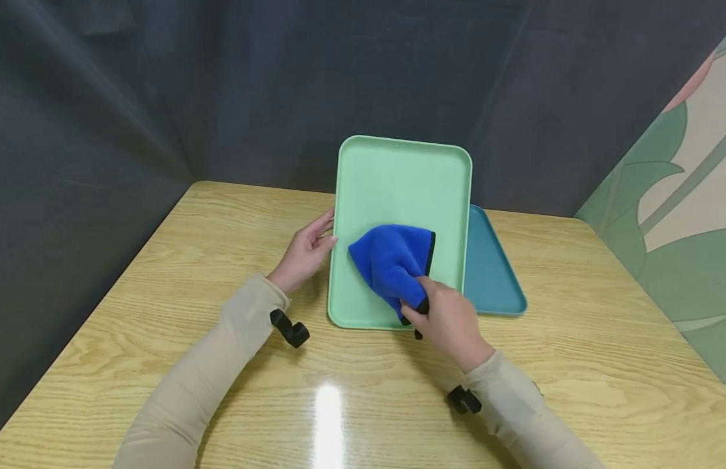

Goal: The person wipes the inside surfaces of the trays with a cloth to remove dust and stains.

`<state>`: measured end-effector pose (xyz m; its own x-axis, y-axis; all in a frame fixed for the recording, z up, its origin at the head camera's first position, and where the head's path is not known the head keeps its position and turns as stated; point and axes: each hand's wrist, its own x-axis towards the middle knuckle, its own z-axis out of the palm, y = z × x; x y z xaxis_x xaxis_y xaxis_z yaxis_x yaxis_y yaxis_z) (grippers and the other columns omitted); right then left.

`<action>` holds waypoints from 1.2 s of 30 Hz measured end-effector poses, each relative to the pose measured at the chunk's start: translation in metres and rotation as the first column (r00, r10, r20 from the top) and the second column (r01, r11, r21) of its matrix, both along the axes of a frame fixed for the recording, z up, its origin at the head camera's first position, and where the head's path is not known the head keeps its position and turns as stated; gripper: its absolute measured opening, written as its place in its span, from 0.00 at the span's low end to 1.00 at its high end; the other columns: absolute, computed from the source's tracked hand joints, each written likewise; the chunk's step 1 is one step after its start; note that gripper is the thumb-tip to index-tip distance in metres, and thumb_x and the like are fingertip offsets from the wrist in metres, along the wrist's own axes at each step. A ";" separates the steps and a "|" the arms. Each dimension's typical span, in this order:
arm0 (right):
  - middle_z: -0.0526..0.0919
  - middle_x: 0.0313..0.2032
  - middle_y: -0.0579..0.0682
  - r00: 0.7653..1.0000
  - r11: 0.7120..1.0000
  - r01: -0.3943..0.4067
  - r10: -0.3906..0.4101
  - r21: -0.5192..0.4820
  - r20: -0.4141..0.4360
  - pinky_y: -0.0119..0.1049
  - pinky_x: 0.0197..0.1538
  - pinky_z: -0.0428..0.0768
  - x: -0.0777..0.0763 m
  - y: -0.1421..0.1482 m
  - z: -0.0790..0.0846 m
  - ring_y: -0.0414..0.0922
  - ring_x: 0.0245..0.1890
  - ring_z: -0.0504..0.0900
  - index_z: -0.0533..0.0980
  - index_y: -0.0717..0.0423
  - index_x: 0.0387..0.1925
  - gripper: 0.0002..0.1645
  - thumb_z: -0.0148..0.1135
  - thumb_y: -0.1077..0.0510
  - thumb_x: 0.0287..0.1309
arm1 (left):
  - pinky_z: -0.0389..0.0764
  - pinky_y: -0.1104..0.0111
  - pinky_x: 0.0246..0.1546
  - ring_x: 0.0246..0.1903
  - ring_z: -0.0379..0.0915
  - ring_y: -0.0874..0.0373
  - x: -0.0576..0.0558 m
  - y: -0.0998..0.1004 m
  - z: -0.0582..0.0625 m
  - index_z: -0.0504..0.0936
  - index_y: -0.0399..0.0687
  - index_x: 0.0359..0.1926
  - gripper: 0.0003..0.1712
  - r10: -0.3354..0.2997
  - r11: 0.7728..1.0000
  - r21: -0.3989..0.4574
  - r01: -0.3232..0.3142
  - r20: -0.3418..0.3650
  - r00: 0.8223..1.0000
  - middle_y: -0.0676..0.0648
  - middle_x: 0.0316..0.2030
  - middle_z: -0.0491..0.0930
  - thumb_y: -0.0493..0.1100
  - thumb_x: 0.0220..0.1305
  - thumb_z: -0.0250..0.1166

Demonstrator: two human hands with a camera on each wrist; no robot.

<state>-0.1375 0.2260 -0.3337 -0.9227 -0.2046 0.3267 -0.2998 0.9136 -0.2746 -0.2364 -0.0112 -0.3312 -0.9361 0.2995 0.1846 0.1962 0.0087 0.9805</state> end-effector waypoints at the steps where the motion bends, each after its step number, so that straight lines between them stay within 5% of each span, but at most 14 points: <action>1: 0.82 0.27 0.54 1.000 1.000 0.011 -0.011 -0.004 0.009 0.36 0.20 0.74 0.001 0.003 0.000 0.45 0.23 0.78 0.77 0.59 0.40 0.19 0.69 0.52 0.49 | 0.73 0.68 0.60 0.63 0.65 0.45 0.000 0.000 0.000 0.50 0.46 0.72 0.33 0.008 1.000 0.000 -0.008 0.000 1.000 0.39 0.68 0.60 0.29 0.69 0.47; 16: 0.83 0.27 0.58 0.996 0.995 0.090 -0.089 -0.031 0.031 0.40 0.21 0.75 0.003 0.031 -0.001 0.49 0.22 0.79 0.77 0.62 0.43 0.22 0.67 0.53 0.50 | 0.70 0.68 0.63 0.65 0.63 0.52 0.000 0.001 0.000 0.54 0.48 0.71 0.32 0.073 0.997 0.003 -0.073 0.011 0.997 0.43 0.68 0.61 0.31 0.69 0.48; 36: 0.74 0.20 0.46 0.996 0.997 -0.076 0.076 -0.003 0.037 0.30 0.20 0.68 -0.001 -0.018 0.001 0.39 0.19 0.71 0.74 0.56 0.34 0.16 0.68 0.51 0.50 | 0.74 0.75 0.57 0.63 0.65 0.47 -0.001 0.002 -0.001 0.54 0.45 0.71 0.32 0.074 0.997 0.028 -0.074 0.002 0.997 0.39 0.67 0.62 0.29 0.68 0.48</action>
<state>-0.1389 0.2081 -0.3329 -0.9162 -0.2739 0.2925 -0.3575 0.8884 -0.2880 -0.2379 -0.0095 -0.3323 -0.9557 0.2238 0.1910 0.1951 -0.0040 0.9808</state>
